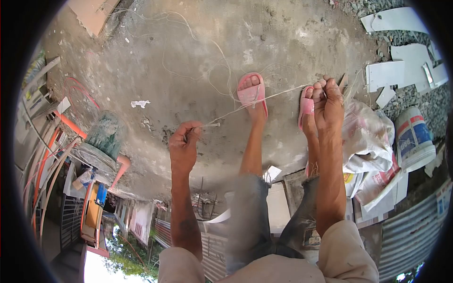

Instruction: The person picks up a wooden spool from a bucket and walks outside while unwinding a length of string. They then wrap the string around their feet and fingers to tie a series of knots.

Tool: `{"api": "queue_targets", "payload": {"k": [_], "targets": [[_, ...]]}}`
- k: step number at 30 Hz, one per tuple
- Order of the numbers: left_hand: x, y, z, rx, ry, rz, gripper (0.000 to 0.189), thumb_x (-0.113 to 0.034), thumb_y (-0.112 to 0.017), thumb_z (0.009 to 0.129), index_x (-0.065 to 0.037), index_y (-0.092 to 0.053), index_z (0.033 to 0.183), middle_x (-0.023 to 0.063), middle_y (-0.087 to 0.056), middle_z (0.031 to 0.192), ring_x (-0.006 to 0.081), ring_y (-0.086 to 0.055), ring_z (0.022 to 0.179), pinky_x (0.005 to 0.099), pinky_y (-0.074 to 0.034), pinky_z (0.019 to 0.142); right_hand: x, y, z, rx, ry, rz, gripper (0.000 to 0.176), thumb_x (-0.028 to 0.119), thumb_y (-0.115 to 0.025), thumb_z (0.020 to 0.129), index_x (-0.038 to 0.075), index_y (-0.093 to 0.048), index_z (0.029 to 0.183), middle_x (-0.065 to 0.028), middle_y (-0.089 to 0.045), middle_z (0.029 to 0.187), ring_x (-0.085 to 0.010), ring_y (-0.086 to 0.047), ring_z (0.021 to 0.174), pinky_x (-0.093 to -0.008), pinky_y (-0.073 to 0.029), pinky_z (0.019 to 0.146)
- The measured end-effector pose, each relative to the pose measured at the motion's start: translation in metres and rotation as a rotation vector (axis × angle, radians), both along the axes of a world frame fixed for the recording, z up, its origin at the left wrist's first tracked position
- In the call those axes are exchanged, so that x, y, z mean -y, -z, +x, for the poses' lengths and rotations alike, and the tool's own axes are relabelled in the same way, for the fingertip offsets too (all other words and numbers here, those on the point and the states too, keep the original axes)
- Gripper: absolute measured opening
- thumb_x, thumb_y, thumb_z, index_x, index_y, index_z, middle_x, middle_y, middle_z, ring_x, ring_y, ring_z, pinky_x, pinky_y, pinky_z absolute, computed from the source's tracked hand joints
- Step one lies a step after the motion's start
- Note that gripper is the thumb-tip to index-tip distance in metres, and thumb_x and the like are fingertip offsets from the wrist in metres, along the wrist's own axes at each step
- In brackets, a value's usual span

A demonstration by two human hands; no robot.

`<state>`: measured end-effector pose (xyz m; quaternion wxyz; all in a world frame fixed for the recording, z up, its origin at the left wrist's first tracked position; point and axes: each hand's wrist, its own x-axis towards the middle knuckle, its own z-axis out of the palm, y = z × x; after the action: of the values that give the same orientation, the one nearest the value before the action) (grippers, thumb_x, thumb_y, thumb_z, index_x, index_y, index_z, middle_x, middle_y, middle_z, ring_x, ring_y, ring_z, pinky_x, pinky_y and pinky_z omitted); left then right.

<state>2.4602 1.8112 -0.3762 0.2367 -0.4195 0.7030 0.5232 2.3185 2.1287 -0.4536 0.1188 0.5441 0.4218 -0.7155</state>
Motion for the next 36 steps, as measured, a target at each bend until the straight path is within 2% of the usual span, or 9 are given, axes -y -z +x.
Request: {"api": "queue_targets", "payload": {"k": [3, 8, 10, 12, 17, 20, 23, 30, 36], "targets": [[0.005, -0.012, -0.002, 0.074, -0.249, 0.078, 0.011, -0.006, -0.06, 0.094, -0.004, -0.066, 0.103, -0.0044, -0.058, 0.081, 0.0029, -0.042, 0.069, 0.018, -0.036, 0.062, -0.033, 0.02, 0.008, -0.023, -0.04, -0.017, 0.029, 0.02, -0.058, 0.097, -0.002, -0.054, 0.115, -0.01, -0.062, 0.099, -0.0167, -0.063, 0.087, -0.0245, -0.056, 0.077], [-0.016, -0.016, -0.008, 0.052, -0.297, 0.262, 0.012, -0.006, -0.06, 0.094, -0.004, -0.065, 0.105, -0.0042, -0.058, 0.084, 0.0029, -0.042, 0.069, 0.0171, -0.036, 0.063, -0.024, 0.018, 0.038, 0.162, 0.056, -0.216, 0.042, 0.027, -0.063, 0.094, 0.001, -0.048, 0.123, -0.0129, -0.058, 0.116, -0.0204, -0.061, 0.104, -0.0293, -0.055, 0.081], [-0.026, -0.013, -0.01, 0.031, -0.292, 0.305, 0.012, -0.005, -0.06, 0.094, -0.003, -0.065, 0.105, -0.0043, -0.059, 0.086, 0.0032, -0.044, 0.072, 0.0173, -0.037, 0.066, 0.014, -0.002, 0.055, 0.326, -0.211, -0.25, 0.053, 0.031, -0.063, 0.094, -0.004, -0.045, 0.129, -0.0179, -0.057, 0.123, -0.023, -0.061, 0.106, -0.0294, -0.055, 0.086], [-0.033, -0.007, -0.011, 0.018, -0.307, 0.325, 0.012, -0.004, -0.06, 0.094, -0.003, -0.065, 0.105, -0.0046, -0.059, 0.087, 0.0032, -0.046, 0.074, 0.0174, -0.038, 0.068, 0.043, 0.007, 0.086, 0.363, -0.371, -0.529, 0.05, 0.035, -0.061, 0.095, -0.001, -0.047, 0.127, -0.0189, -0.058, 0.124, -0.0241, -0.06, 0.111, -0.0336, -0.055, 0.084], [-0.029, -0.009, -0.008, 0.045, -0.266, 0.296, 0.009, -0.003, -0.062, 0.092, -0.002, -0.066, 0.1, -0.0049, -0.06, 0.088, 0.0028, -0.049, 0.078, 0.018, -0.04, 0.072, 0.125, 0.005, 0.079, 0.457, -0.318, -0.791, 0.042, 0.031, -0.061, 0.095, 0.0, -0.052, 0.122, -0.0181, -0.061, 0.121, -0.0252, -0.064, 0.105, -0.0347, -0.055, 0.083], [-0.02, -0.013, -0.007, 0.079, -0.192, 0.298, 0.008, -0.003, -0.063, 0.091, -0.003, -0.066, 0.099, -0.0051, -0.06, 0.087, 0.003, -0.05, 0.079, 0.0184, -0.04, 0.072, 0.149, 0.002, 0.069, 0.413, -0.379, -0.736, 0.033, 0.022, -0.059, 0.097, 0.002, -0.05, 0.121, -0.0123, -0.062, 0.107, -0.0216, -0.067, 0.093, -0.0285, -0.056, 0.068], [-0.022, -0.025, -0.01, 0.071, -0.147, 0.352, 0.007, -0.004, -0.063, 0.091, -0.004, -0.066, 0.098, -0.0052, -0.061, 0.086, 0.0038, -0.05, 0.079, 0.0192, -0.04, 0.071, 0.155, 0.028, 0.077, 0.375, -0.337, -0.696, 0.03, 0.016, -0.061, 0.095, 0.002, -0.052, 0.12, -0.011, -0.063, 0.102, -0.0192, -0.067, 0.09, -0.0249, -0.055, 0.066], [-0.021, -0.016, -0.002, 0.174, 0.062, 0.237, 0.01, -0.011, -0.062, 0.092, -0.004, -0.066, 0.099, 0.0019, -0.064, 0.082, 0.0065, -0.052, 0.076, 0.0242, -0.043, 0.066, 0.141, 0.02, 0.033, 0.198, -0.393, -0.718, 0.024, 0.005, -0.057, 0.095, -0.001, -0.055, 0.118, -0.014, -0.065, 0.106, -0.0178, -0.068, 0.087, -0.0235, -0.057, 0.063], [-0.005, 0.017, 0.001, 0.16, 0.139, 0.198, 0.011, -0.01, -0.059, 0.094, -0.003, -0.064, 0.101, 0.0004, -0.059, 0.084, 0.0077, -0.049, 0.075, 0.0248, -0.043, 0.07, 0.146, 0.0, 0.011, 0.06, -0.341, -0.721, 0.021, 0.002, -0.057, 0.094, -0.001, -0.059, 0.114, -0.0125, -0.064, 0.108, -0.0176, -0.068, 0.087, -0.0239, -0.056, 0.066]]}}
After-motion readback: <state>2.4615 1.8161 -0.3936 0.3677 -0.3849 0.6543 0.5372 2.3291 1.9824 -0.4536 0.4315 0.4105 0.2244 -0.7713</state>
